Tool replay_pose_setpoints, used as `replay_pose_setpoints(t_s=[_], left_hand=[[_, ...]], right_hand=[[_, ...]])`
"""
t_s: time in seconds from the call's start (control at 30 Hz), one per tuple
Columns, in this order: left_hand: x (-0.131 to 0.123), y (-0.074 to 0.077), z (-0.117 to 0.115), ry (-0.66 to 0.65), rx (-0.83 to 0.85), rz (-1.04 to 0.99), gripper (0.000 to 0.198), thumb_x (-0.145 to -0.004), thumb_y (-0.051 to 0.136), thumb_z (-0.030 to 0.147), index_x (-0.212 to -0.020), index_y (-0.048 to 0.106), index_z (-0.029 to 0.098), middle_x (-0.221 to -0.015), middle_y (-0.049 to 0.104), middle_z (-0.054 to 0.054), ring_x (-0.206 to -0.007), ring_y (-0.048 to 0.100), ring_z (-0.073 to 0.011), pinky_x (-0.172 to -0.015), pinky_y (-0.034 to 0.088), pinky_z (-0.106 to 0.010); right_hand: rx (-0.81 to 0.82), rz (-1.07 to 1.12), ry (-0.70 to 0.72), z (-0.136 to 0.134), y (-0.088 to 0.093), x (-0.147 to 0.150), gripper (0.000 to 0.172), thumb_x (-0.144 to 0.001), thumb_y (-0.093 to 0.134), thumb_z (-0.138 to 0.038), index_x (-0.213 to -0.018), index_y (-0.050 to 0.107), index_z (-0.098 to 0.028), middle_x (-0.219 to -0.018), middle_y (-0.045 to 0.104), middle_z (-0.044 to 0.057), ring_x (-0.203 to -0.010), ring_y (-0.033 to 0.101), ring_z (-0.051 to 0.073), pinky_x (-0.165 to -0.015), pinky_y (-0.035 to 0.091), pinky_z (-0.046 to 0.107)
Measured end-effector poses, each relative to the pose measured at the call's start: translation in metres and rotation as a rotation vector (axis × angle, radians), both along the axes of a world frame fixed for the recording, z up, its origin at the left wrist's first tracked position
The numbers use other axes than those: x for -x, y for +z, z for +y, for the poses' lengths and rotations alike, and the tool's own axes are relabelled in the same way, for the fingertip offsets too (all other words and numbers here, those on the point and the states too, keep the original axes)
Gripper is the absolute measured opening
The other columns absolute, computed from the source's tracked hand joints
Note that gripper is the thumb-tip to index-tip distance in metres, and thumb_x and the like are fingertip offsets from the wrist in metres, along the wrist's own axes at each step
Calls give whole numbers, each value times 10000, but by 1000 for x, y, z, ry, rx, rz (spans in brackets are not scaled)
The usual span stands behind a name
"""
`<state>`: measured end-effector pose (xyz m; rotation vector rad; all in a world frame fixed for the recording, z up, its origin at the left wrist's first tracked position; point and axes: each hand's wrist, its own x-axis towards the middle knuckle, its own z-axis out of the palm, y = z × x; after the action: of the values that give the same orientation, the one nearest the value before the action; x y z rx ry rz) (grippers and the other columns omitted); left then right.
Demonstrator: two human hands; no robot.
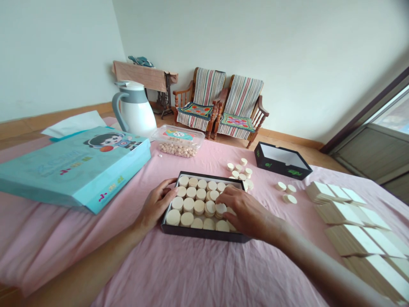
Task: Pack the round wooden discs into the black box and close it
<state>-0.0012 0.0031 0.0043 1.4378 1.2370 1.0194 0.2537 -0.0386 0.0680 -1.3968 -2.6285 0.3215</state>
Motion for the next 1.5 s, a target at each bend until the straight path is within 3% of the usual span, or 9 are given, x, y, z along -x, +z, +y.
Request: replay_pose_setpoints(t_s=[0.23, 0.47, 0.67, 1.23, 1.5], left_hand=[[1, -3, 2, 5, 4, -20, 529, -780, 548, 482, -1193, 525, 152, -812, 679, -57, -730, 643, -221, -619, 496, -282], [1, -2, 1, 3, 5, -7, 537, -784, 544, 494, -1196, 517, 151, -817, 671, -58, -750, 639, -223, -638, 504, -292], [1, -2, 1, -1, 22, -29, 555, -778, 547, 490, -1213, 508, 148, -836, 683, -68, -751, 647, -229, -621, 502, -289], [0, -1, 1, -6, 28, -20, 540, -784, 546, 496, -1205, 503, 159, -834, 666, -58, -754, 635, -221, -638, 508, -292], [2, -3, 0, -10, 28, -30, 534, -788, 546, 496, -1203, 501, 163, -828, 654, -49, -751, 629, -214, -645, 509, -295]], right_hand=[[34, -14, -83, 1, -6, 2, 123, -813, 559, -216, -925, 566, -164, -936, 535, 67, -815, 536, 161, -698, 412, 279], [-26, 70, 5, 4, -4, 19, 228, -824, 552, -187, -1047, 599, -205, -998, 525, 72, -908, 514, 177, -807, 401, 311], [-28, -12, -27, 5, -6, 28, 122, -841, 541, -246, -924, 583, -167, -961, 532, 76, -856, 510, 174, -751, 396, 301], [-96, -55, -27, 10, -11, 37, 103, -810, 560, -244, -866, 594, -165, -908, 547, 67, -811, 505, 180, -703, 357, 302], [-78, 149, -82, 7, -7, 22, 157, -810, 516, -141, -896, 640, -185, -876, 532, 42, -825, 518, 153, -745, 391, 278]])
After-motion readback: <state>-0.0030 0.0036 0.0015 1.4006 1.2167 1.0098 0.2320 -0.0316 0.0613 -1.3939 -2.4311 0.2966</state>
